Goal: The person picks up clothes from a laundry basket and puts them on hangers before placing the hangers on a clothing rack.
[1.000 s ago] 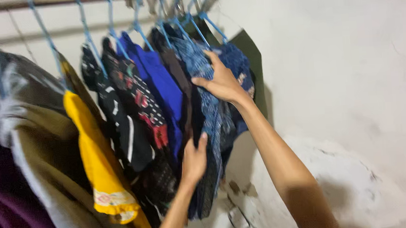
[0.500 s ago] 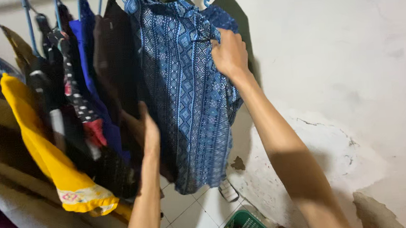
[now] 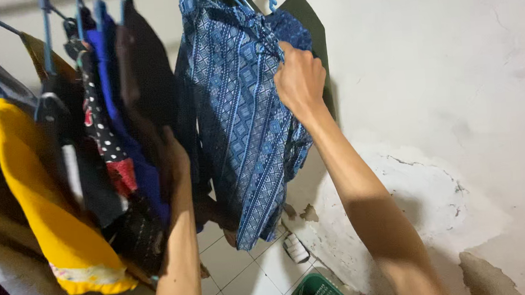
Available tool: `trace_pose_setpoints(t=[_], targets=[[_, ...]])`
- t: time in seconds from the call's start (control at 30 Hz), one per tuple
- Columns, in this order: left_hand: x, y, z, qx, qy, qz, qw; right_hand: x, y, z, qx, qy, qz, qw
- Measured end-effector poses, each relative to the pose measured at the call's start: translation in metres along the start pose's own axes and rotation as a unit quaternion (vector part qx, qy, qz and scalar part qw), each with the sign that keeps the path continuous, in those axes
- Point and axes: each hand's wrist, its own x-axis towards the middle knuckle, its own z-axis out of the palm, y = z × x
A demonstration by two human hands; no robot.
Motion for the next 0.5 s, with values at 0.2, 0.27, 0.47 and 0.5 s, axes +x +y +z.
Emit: trace_pose_setpoints(t=[0.2, 0.27, 0.47, 0.5], targets=[[-0.027, 0.065, -0.024, -0.003, -0.058, -0.015, 0.998, -0.002, 0.012, 0.048, 0.075, -0.099, 0.033, 0.992], [-0.05, 0.089, -0.036, -0.02, -0.056, 0.089, 0.994, -0.013, 0.002, 0.065, 0.281, -0.135, 0.026, 0.95], [-0.101, 0.097, 0.014, -0.208, -0.273, 0.017, 0.939, -0.082, -0.007, 0.089, 0.407, -0.167, 0.029, 0.898], [-0.113, 0.088, 0.019, -0.141, -0.299, -0.03, 0.943, -0.096, -0.007, 0.087, 0.399, -0.162, 0.034, 0.902]])
